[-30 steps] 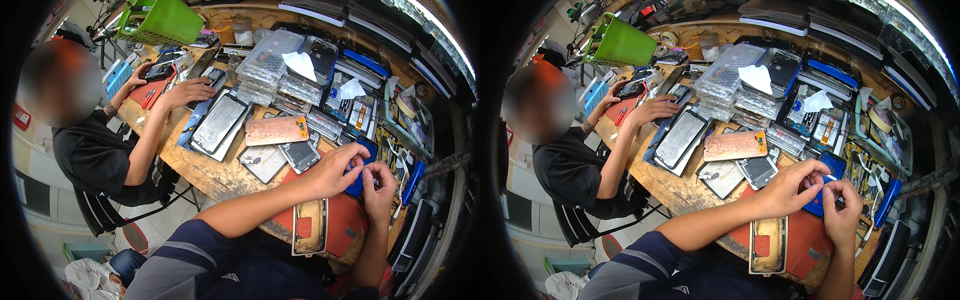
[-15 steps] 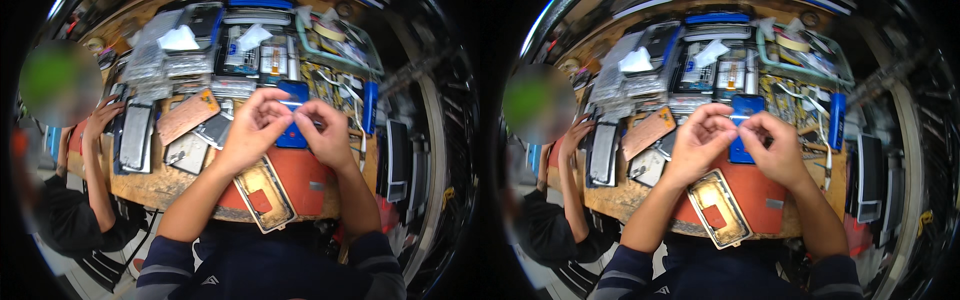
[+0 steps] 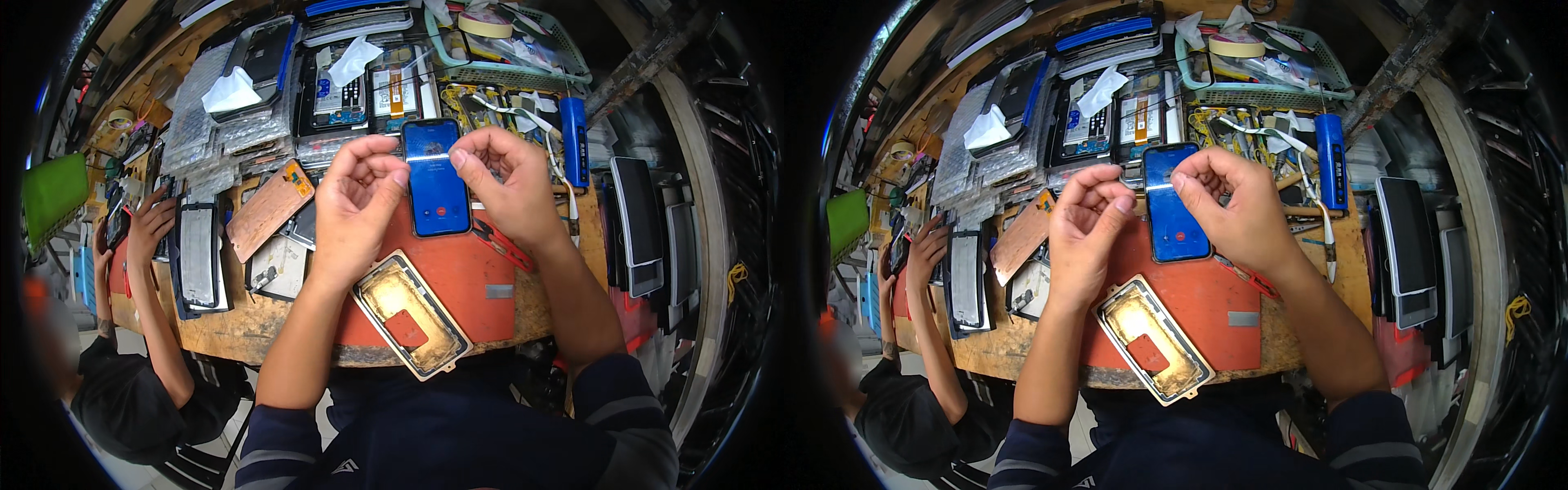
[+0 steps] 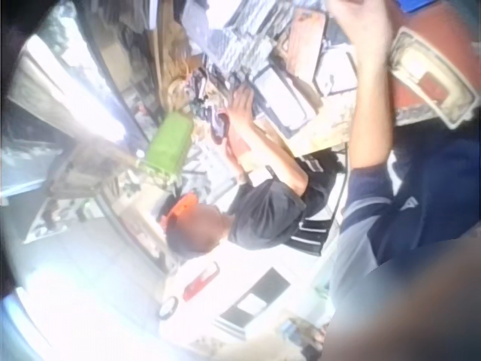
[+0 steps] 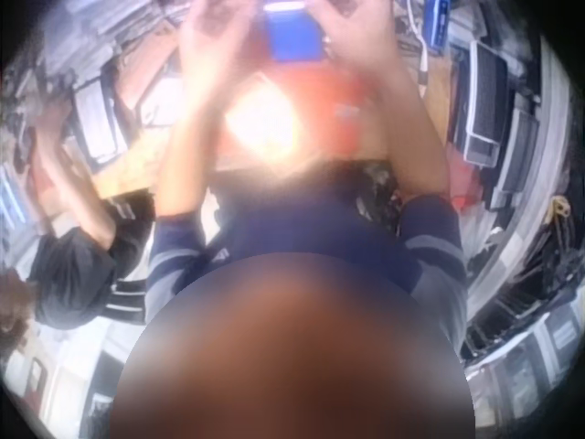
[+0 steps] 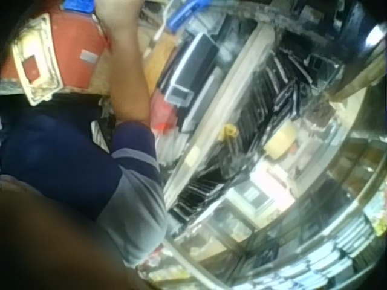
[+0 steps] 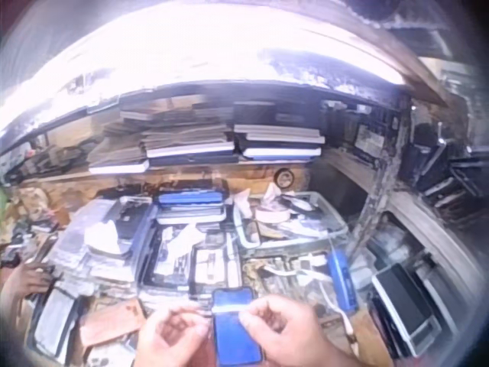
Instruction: The person works on a disassembled phone chassis, using a metal scraper and a blue heat gun to remove adhesive residue. They then use tweezers to place small components into the chassis and handle a blue smartphone, occasionally touching its screen. The workspace is cluttered with tools and phone parts.
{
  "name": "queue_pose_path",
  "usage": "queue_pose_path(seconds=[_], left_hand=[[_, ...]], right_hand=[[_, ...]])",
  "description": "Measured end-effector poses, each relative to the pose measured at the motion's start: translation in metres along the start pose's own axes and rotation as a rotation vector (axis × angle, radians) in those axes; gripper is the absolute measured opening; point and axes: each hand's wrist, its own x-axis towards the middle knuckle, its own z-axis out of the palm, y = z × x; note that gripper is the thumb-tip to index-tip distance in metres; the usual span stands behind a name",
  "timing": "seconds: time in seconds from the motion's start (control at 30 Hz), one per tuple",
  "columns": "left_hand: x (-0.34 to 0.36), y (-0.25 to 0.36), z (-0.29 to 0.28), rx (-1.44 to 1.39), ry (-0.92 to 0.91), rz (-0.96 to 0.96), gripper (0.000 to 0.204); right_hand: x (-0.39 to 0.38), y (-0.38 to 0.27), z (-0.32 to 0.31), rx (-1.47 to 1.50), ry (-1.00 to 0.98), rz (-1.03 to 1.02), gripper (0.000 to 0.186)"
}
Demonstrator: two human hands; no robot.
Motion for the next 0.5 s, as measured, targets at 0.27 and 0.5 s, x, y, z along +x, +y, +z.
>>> queue_pose_path(seconds=[0.27, 0.5], left_hand=[[0.0018, 0.0051, -0.0052, 0.155, 0.095, -0.029, 0.017], [-0.0028, 0.0022, 0.0006, 0.094, -0.017, -0.09, 0.015]], right_hand=[[0.0029, 0.001, -0.0046, 0.091, -0.053, 0.028, 0.013], [-0.0019, -0.0005, 0.0018, 0.218, -0.115, 0.108, 0.01]])
